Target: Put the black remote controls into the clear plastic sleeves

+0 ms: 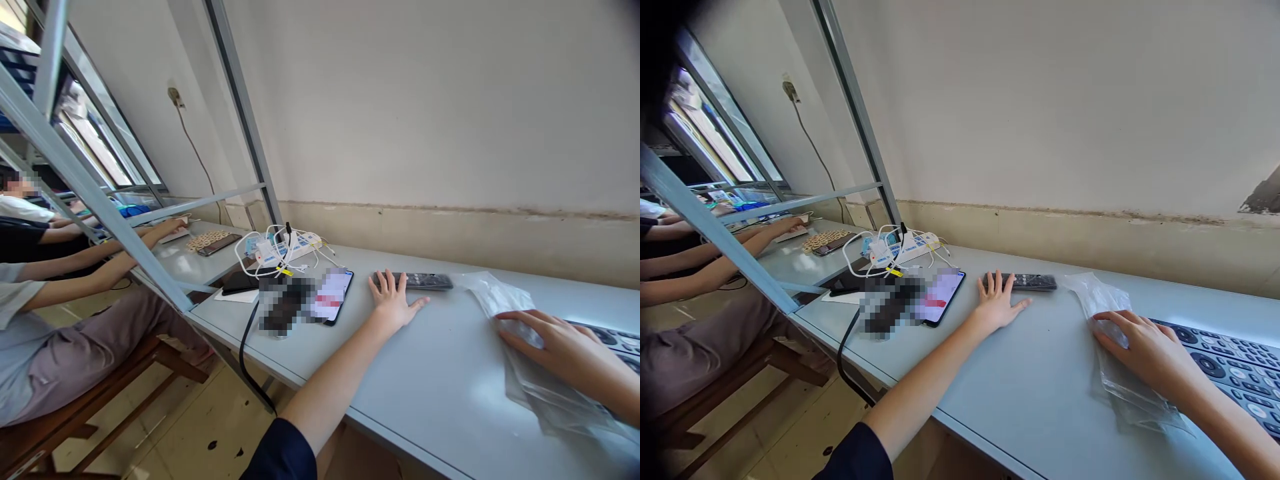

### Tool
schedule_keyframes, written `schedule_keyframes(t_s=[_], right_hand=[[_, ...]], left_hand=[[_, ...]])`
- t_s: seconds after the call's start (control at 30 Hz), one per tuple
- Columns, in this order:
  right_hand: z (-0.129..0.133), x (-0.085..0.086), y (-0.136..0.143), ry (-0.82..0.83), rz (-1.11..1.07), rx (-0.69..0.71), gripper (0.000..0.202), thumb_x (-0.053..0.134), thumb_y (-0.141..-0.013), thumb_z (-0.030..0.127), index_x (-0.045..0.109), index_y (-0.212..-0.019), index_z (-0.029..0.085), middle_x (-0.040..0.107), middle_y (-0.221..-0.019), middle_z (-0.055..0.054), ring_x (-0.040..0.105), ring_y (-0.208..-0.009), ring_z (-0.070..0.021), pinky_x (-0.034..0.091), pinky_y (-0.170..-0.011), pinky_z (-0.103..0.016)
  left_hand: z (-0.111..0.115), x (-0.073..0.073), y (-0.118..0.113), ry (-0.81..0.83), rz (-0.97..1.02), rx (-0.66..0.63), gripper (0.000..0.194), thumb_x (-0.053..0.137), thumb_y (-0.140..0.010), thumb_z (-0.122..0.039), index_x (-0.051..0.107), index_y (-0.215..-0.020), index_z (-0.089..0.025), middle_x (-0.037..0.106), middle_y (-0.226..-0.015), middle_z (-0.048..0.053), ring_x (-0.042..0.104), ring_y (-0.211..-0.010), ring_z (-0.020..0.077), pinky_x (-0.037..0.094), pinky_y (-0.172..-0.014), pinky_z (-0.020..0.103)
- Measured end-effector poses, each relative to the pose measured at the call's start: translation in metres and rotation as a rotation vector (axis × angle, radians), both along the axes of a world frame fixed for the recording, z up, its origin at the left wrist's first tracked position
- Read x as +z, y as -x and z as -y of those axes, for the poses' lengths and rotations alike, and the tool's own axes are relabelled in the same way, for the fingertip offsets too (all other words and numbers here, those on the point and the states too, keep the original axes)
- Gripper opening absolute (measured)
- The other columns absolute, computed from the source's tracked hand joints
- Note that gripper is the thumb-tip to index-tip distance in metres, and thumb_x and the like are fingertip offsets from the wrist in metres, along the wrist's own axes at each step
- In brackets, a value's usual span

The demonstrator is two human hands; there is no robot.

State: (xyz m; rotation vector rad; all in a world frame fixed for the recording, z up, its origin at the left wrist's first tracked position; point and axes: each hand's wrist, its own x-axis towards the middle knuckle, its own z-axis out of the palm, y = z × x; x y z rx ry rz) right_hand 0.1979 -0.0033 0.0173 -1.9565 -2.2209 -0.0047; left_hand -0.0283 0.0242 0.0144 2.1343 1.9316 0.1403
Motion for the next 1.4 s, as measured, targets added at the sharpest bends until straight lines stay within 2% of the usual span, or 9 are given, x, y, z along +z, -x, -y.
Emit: schedule_keyframes(t_s=[0.33,0.53,0.67,0.83,1.1,1.27,1.33,1.4], right_hand=[[0.002,0.001,0.004,0.017,0.029,-0.039,0.061,0.025,-0.063,0.058,0.064,-0.098,0.027,0.068,-0.106,-0.011,0.063,-0.098,-0.0326,0.044,-0.091,-0.049],[0.001,0.003,0.005,0.039,0.008,-0.027,0.061,0.025,-0.063,0.055,0.064,-0.1,0.026,0.068,-0.108,-0.01,0.062,-0.1,-0.0317,0.043,-0.093,-0.049],[0.002,0.004,0.006,0.067,-0.01,-0.048,0.064,0.024,-0.062,0.058,0.064,-0.101,0.026,0.067,-0.112,-0.01,0.061,-0.105,-0.0314,0.04,-0.097,-0.047],[0.004,0.005,0.005,0.053,-0.02,-0.03,0.062,0.025,-0.065,0.056,0.065,-0.099,0.024,0.068,-0.108,-0.011,0.062,-0.102,-0.0316,0.041,-0.095,-0.047],[-0.002,0.0,-0.002,-0.084,-0.06,-0.04,0.045,0.035,-0.072,0.049,0.069,-0.087,0.024,0.072,-0.094,-0.01,0.066,-0.086,-0.0336,0.049,-0.077,-0.047],[0.007,0.016,0.0,-0.127,-0.12,-0.21,0.044,0.033,-0.074,0.047,0.072,-0.079,0.027,0.072,-0.09,-0.009,0.066,-0.08,-0.0326,0.049,-0.061,-0.042],[0.011,0.023,0.0,-0.216,-0.176,-0.303,0.046,0.032,-0.075,0.052,0.072,-0.08,0.028,0.071,-0.091,-0.01,0.065,-0.075,-0.0324,0.047,-0.054,-0.04],[0.015,0.027,-0.001,-0.339,-0.256,-0.338,0.05,0.031,-0.077,0.059,0.071,-0.08,0.028,0.069,-0.096,-0.01,0.064,-0.071,-0.0305,0.046,-0.052,-0.039]], left_hand=[[-0.005,0.003,0.004,-0.073,0.015,-0.033,0.067,0.031,-0.089,-0.06,0.031,-0.139,-0.016,0.027,-0.148,0.017,0.017,-0.138,0.0375,0.017,-0.108,0.058],[-0.013,-0.003,0.007,-0.113,0.05,-0.08,0.062,0.033,-0.09,-0.058,0.032,-0.137,-0.018,0.032,-0.146,0.014,0.015,-0.139,0.0349,0.012,-0.111,0.057],[-0.016,-0.006,0.01,-0.18,0.076,-0.119,0.053,0.036,-0.09,-0.056,0.039,-0.131,-0.022,0.043,-0.138,0.01,0.023,-0.137,0.0317,0.015,-0.111,0.056],[-0.018,-0.008,0.012,-0.229,0.116,-0.152,0.046,0.036,-0.09,-0.056,0.045,-0.123,-0.024,0.048,-0.131,0.008,0.03,-0.132,0.0295,0.02,-0.109,0.055],[-0.017,-0.008,0.011,-0.21,0.171,-0.156,0.039,0.037,-0.091,-0.053,0.044,-0.119,-0.027,0.045,-0.133,0.006,0.024,-0.135,0.0284,0.016,-0.11,0.059],[-0.012,-0.008,0.008,-0.171,0.169,-0.107,0.041,0.036,-0.092,-0.051,0.043,-0.123,-0.024,0.041,-0.138,0.009,0.018,-0.139,0.0314,0.017,-0.109,0.061],[-0.009,-0.008,0.006,-0.173,0.168,-0.093,0.043,0.036,-0.092,-0.05,0.041,-0.125,-0.024,0.039,-0.14,0.011,0.018,-0.139,0.0328,0.019,-0.107,0.062],[-0.007,-0.009,0.003,-0.223,0.176,-0.126,0.046,0.04,-0.091,-0.048,0.036,-0.13,-0.023,0.033,-0.145,0.014,0.018,-0.139,0.0331,0.02,-0.107,0.062]])
